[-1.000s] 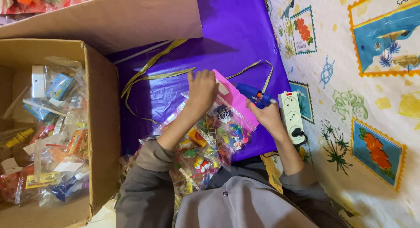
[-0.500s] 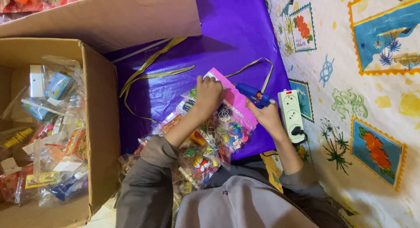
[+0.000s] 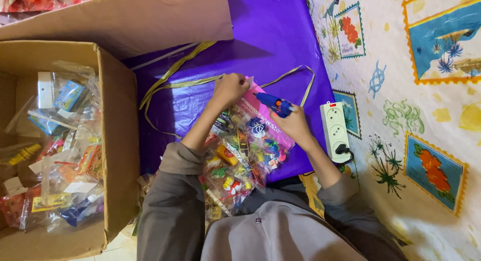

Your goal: Sealing a large plastic bag containing toy packages using a hot glue gun and then sorting items in a box.

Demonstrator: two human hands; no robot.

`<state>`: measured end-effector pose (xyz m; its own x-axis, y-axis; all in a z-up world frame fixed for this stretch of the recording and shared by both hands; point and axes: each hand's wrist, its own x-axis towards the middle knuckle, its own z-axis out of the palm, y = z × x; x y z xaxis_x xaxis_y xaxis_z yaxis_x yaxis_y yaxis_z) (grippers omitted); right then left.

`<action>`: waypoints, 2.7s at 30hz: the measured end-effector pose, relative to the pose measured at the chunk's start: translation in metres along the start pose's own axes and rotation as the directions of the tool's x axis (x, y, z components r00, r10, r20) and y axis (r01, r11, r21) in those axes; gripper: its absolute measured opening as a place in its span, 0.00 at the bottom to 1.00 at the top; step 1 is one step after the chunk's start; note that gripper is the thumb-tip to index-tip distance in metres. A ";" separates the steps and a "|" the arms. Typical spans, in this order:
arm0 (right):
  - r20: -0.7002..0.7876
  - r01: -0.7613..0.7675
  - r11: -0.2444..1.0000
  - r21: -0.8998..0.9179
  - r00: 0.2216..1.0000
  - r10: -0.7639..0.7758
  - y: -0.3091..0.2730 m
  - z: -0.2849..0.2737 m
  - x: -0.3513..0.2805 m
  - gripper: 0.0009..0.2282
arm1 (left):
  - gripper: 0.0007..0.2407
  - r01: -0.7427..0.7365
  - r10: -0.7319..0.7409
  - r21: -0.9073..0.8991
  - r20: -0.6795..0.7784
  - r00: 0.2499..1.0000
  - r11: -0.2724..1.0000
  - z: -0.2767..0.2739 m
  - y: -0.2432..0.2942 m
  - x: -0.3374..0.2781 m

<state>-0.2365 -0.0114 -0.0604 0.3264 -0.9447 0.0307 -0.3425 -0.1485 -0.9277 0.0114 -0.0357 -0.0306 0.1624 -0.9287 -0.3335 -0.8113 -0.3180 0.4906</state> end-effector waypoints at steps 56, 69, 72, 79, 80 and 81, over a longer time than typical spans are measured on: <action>-0.138 -0.074 0.993 -0.089 0.989 0.062 -0.018 -0.031 -0.022 0.04 | 0.21 -0.234 0.269 0.339 -0.060 0.961 0.911 0.044 0.031 -0.045; -0.169 -0.068 0.997 -0.041 0.984 0.060 -0.020 -0.031 -0.033 0.02 | 0.25 -0.193 0.202 0.177 -0.031 0.979 0.965 0.030 0.026 -0.041; -0.168 -0.051 0.998 -0.039 0.985 0.044 -0.030 -0.033 -0.034 0.02 | 0.26 -0.179 0.206 0.261 -0.079 0.975 0.948 0.031 0.022 -0.041; -0.181 -0.015 0.998 -0.057 0.983 0.004 -0.026 -0.031 -0.039 0.04 | 0.19 -0.151 0.258 0.462 -0.178 0.949 0.874 0.048 0.034 -0.053; -0.177 -0.016 1.000 -0.027 0.984 0.011 -0.021 -0.030 -0.041 0.04 | 0.16 -0.147 0.280 0.488 -0.212 0.936 0.860 0.050 0.035 -0.053; -0.174 -0.017 1.000 0.003 0.985 0.017 -0.016 -0.030 -0.043 0.03 | 0.14 -0.142 0.303 0.514 -0.244 0.921 0.846 0.053 0.036 -0.053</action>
<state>-0.2711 0.0228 -0.0354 0.1626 -0.9835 0.0790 -0.3456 -0.1318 -0.9291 -0.0559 0.0126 -0.0379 0.0410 -0.9984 0.0383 -0.9980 -0.0391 0.0490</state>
